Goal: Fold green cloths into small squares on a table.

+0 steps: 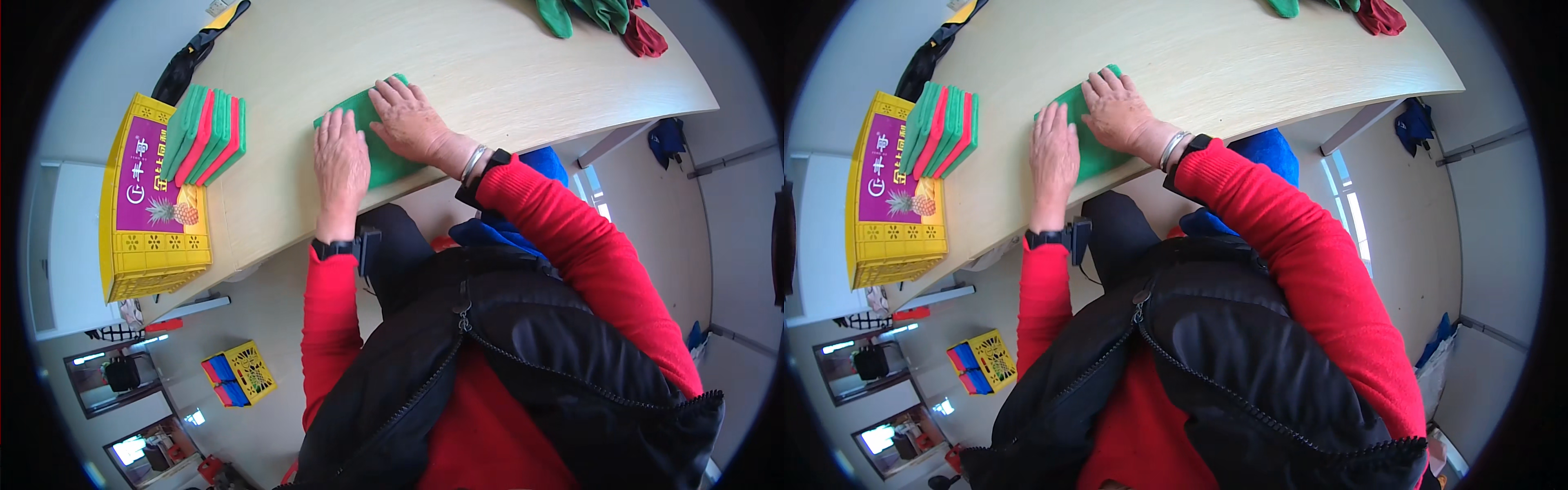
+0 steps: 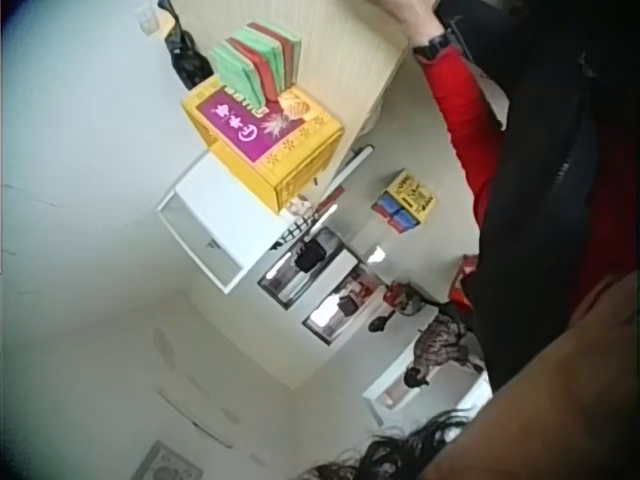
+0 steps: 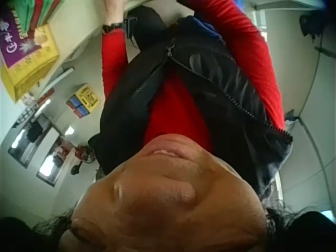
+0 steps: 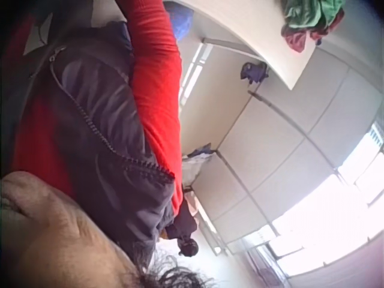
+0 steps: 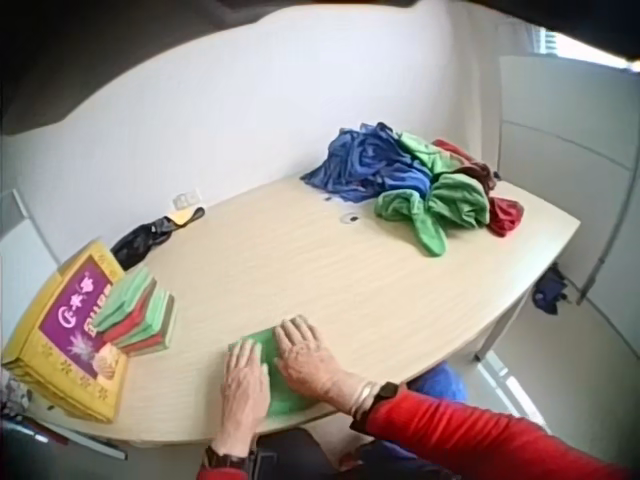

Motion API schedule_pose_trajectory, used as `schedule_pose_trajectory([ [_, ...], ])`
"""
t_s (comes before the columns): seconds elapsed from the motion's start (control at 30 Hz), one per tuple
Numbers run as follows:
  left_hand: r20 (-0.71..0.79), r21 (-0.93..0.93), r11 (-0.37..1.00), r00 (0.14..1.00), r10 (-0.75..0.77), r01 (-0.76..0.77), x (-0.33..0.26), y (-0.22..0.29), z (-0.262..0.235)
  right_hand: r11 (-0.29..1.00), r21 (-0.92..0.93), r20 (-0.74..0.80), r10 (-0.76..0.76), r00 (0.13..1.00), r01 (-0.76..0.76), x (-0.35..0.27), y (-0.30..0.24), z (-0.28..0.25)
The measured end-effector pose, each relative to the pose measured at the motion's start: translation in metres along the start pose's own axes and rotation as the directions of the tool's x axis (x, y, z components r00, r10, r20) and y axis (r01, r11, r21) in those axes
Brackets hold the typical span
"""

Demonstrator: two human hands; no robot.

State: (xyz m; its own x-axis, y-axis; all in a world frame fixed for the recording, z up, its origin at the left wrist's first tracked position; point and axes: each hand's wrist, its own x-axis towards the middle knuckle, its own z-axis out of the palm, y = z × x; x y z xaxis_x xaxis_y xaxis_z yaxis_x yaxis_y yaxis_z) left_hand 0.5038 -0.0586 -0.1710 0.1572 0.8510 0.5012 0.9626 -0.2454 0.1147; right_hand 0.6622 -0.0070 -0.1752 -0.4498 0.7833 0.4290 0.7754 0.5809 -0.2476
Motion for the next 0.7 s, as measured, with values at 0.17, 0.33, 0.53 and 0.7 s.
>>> schedule_pose_trajectory([
  [0.17,0.151,0.053,0.998,0.988,-0.033,0.025,0.010,-0.019,0.034,1.000,-0.012,-0.007,0.017,1.000,-0.017,-0.004,0.015,0.021],
  [0.33,0.178,0.006,0.989,0.974,-0.144,0.145,0.017,-0.024,0.040,0.998,-0.019,0.012,0.051,0.999,-0.051,0.006,0.020,0.027],
  [0.53,0.181,-0.010,0.973,0.957,-0.227,0.232,0.008,-0.028,0.028,0.996,0.002,0.043,0.090,0.995,-0.091,0.008,0.011,0.023],
  [0.7,0.226,0.005,0.958,0.933,-0.281,0.288,-0.009,-0.024,0.010,0.985,0.007,0.032,0.172,0.985,-0.172,-0.008,0.008,0.012],
])
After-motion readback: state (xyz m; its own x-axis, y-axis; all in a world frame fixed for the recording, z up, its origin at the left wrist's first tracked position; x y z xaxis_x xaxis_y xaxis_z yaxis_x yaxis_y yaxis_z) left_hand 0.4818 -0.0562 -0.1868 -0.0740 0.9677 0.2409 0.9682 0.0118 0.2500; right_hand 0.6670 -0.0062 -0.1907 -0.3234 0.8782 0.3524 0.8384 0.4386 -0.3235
